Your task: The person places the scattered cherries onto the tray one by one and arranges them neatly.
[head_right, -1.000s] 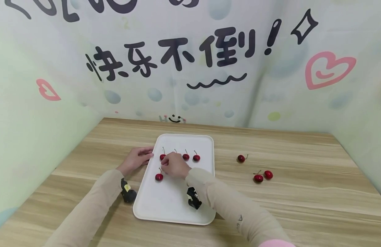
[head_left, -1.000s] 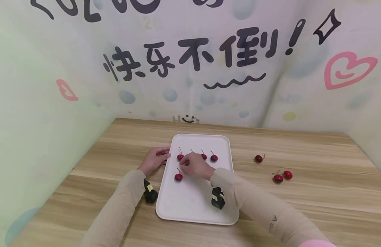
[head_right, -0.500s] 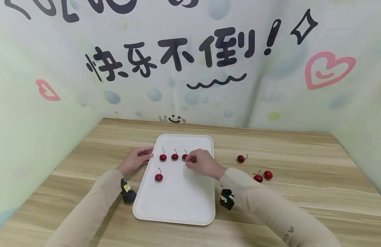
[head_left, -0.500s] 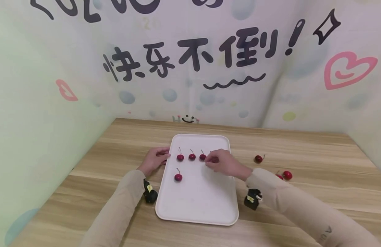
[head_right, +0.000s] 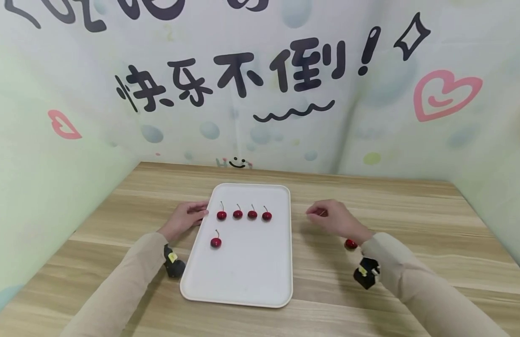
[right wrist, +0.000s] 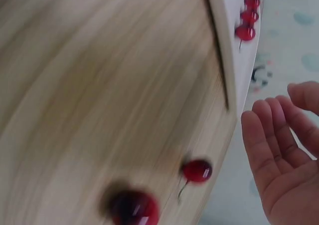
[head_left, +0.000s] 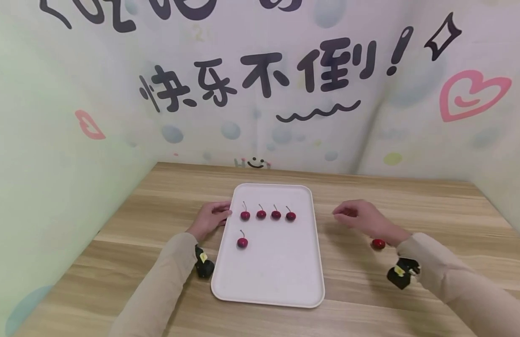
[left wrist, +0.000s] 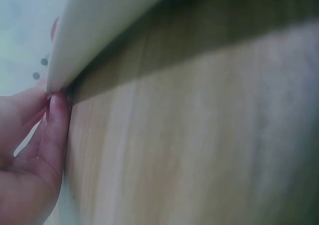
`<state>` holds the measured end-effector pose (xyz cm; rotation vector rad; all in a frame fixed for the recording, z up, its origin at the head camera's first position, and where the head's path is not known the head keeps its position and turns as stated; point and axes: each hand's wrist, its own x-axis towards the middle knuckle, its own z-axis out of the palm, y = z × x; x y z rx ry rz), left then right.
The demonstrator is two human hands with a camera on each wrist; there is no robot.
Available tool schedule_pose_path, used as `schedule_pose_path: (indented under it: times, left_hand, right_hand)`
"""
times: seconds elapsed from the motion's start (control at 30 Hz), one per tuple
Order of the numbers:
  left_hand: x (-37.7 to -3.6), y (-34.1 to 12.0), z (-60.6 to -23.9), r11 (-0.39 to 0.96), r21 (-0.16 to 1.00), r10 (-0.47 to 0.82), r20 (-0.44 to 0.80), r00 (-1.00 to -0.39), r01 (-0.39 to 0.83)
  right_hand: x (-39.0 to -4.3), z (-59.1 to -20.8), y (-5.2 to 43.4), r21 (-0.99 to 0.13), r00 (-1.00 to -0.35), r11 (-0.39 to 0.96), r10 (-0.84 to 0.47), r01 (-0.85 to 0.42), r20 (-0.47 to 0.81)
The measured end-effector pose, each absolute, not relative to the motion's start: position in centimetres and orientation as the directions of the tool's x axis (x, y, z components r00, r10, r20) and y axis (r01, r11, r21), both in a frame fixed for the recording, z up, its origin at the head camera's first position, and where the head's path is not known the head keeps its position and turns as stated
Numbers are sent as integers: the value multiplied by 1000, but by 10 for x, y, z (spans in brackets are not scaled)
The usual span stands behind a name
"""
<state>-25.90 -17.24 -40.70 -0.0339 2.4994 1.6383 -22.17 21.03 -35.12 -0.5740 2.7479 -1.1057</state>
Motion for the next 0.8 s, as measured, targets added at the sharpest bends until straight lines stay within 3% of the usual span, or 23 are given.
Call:
schedule_pose_path:
  times: [0.33, 0.57, 0.8]
  left_hand:
    - [-258, -171, -407, 408, 908, 60, -132, -989, -97]
    - [-259, -171, -406, 393, 913, 53, -137, -989, -106]
    - [-259, -171, -406, 401, 910, 48, -141, -989, -110]
  right_hand:
    - [-228, -362, 273, -587, -926, 742, -375, -323, 37]
    - [-226, -370, 287, -600, -900, 740, -429, -304, -72]
    - [-224, -374, 293, -600, -903, 749, -418, -282, -98]
